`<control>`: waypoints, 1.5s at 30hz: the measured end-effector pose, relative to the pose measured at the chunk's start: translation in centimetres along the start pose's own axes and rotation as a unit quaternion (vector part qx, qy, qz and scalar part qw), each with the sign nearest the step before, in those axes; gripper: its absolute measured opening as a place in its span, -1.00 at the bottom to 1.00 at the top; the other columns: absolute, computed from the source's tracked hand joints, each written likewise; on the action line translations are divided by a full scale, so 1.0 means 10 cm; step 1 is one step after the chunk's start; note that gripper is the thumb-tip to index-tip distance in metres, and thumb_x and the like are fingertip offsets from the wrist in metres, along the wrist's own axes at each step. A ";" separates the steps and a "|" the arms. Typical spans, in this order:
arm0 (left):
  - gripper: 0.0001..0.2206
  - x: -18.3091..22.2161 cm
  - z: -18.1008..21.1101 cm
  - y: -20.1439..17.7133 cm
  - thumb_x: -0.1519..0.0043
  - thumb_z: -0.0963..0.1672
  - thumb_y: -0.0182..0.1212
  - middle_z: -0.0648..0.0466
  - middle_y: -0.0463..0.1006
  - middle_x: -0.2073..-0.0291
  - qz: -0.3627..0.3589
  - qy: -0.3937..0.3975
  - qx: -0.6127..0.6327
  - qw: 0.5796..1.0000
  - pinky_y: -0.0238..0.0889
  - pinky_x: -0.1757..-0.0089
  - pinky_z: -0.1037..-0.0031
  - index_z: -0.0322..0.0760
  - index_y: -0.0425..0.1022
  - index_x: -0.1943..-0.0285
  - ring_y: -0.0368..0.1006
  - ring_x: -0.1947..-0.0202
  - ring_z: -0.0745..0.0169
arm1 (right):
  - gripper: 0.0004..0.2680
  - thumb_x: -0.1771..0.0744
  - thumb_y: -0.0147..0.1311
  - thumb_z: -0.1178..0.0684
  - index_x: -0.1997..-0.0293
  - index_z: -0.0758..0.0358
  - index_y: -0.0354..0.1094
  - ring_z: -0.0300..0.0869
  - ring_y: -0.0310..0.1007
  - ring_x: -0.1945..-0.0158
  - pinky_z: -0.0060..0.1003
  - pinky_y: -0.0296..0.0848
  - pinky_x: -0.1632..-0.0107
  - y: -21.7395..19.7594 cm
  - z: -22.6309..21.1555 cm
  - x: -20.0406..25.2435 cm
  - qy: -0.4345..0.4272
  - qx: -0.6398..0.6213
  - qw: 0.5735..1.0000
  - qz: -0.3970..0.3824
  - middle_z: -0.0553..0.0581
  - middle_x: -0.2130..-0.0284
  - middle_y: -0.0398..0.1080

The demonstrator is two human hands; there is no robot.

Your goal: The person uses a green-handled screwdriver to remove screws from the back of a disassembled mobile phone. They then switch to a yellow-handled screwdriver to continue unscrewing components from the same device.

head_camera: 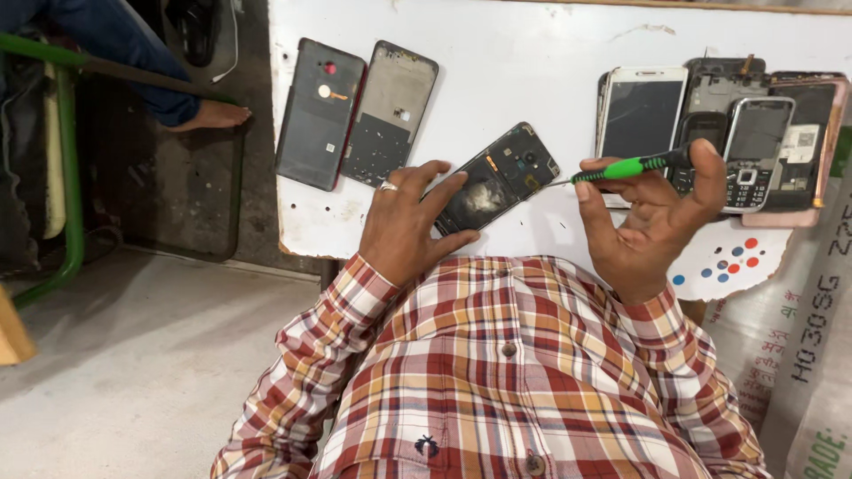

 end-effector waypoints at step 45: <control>-0.30 0.07 -0.14 0.31 -0.19 -0.01 0.54 -0.05 0.28 -0.45 0.072 0.044 0.087 0.993 0.45 -0.10 0.22 -0.16 0.30 -0.49 0.54 -0.11 -0.08 | -0.40 -0.39 0.27 0.33 -0.49 0.15 -0.21 -0.01 0.66 0.00 -0.28 0.67 0.01 0.44 0.17 -0.01 -0.117 0.063 0.982 -0.133 0.31 0.03 0.51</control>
Point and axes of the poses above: each hand's wrist, its own x-axis away from the middle knuckle, its own y-axis out of the palm, z = x × y, the point moved 2 cm from there along -x, towards the middle knuckle
